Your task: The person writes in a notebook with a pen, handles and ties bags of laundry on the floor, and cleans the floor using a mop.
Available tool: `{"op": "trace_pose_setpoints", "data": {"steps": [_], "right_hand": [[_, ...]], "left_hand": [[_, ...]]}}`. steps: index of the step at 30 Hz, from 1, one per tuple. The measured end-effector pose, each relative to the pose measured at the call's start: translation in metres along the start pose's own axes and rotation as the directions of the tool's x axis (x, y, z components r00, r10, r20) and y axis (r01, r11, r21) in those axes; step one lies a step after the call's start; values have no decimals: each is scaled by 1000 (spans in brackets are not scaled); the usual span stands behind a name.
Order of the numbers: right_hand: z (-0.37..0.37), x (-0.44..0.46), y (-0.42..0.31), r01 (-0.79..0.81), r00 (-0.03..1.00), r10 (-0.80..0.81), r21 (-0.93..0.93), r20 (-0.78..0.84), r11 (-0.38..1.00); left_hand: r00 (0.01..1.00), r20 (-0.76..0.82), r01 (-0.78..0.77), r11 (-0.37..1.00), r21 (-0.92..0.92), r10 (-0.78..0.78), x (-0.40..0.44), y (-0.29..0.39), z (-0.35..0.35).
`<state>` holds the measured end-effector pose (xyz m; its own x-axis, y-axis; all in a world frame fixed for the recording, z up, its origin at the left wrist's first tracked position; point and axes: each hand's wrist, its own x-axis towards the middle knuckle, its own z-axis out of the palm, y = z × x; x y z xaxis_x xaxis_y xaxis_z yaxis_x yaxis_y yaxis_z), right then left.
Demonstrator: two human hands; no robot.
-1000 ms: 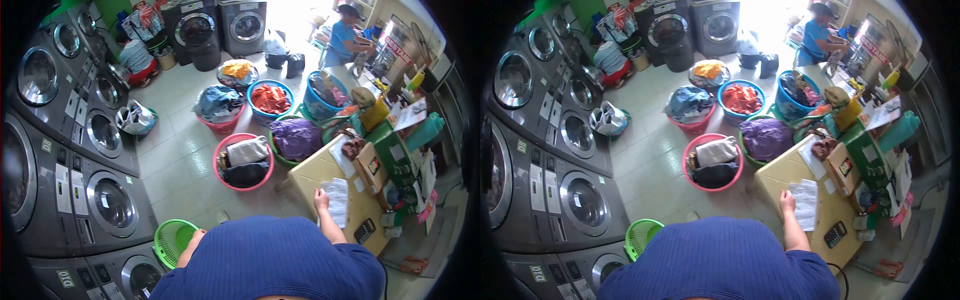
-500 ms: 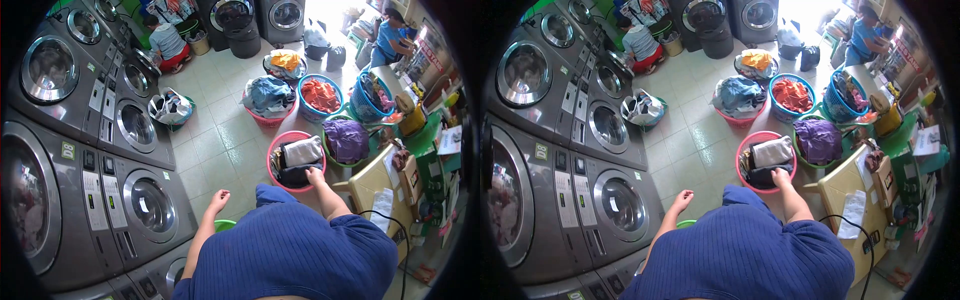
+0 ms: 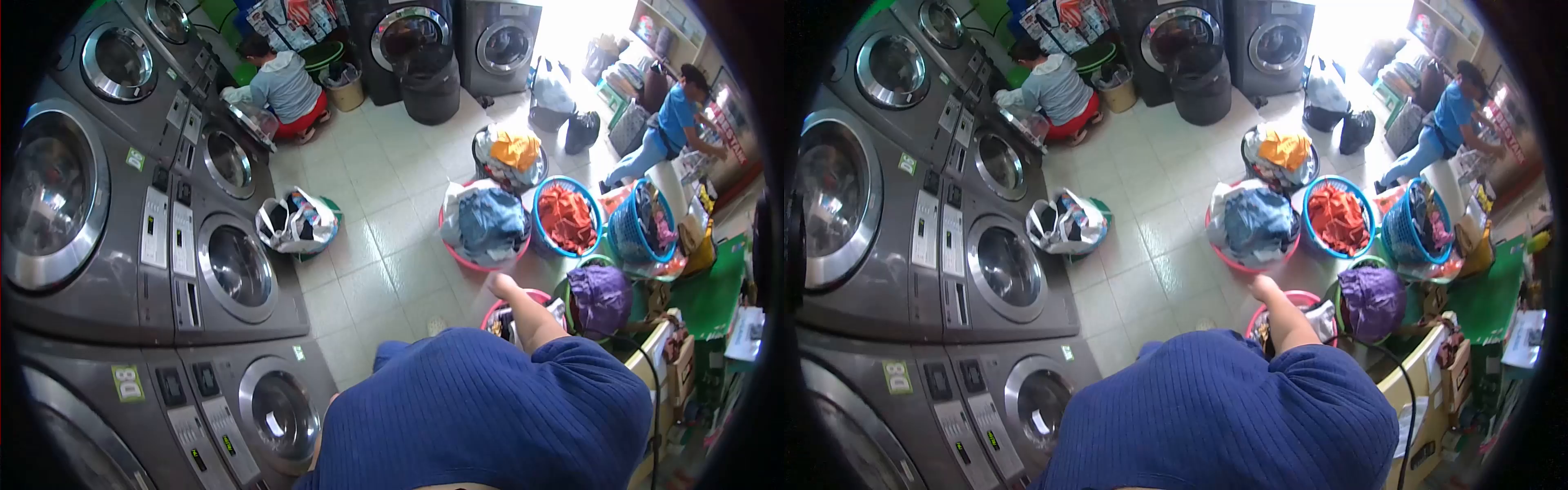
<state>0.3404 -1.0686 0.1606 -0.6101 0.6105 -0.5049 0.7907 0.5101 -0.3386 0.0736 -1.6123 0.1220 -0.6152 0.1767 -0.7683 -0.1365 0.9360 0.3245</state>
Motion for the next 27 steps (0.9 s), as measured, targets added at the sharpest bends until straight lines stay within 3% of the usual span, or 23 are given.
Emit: {"op": "trace_pose_setpoints", "data": {"steps": [1,5,9,12,16,17,18,19,21,25,27], "right_hand": [[-47,16,-54,-53,994,62,107,-85,993],[-108,146,-141,196,967,-143,254,-212,947],[-139,228,-199,199,941,-97,300,-323,933],[-119,267,-196,87,953,27,359,-302,929],[-70,263,-150,-275,952,299,244,-66,930],[-76,252,-145,-405,913,395,333,100,852],[-69,247,-135,-434,897,439,322,63,841],[-55,240,-122,-466,875,483,309,27,829],[-28,228,-94,-460,861,508,379,-33,803],[-15,221,-56,-742,644,651,535,403,403],[-17,243,-34,-884,447,641,417,624,211]], "left_hand": [[1000,13,13,1000,-11,-13,13,6,-9],[998,61,-2,1000,-11,3,78,57,-43],[984,133,-127,988,82,116,180,134,-91],[962,188,-229,958,172,197,253,206,-143],[886,268,-453,832,321,378,352,319,-239],[843,279,-535,774,339,461,374,362,-265],[792,296,-610,717,339,534,393,407,-293],[786,182,-611,698,372,591,364,476,-312],[727,129,-646,607,463,675,370,578,-337],[736,77,-662,690,292,673,432,717,-329],[711,101,-700,687,198,696,451,770,-298]]}}
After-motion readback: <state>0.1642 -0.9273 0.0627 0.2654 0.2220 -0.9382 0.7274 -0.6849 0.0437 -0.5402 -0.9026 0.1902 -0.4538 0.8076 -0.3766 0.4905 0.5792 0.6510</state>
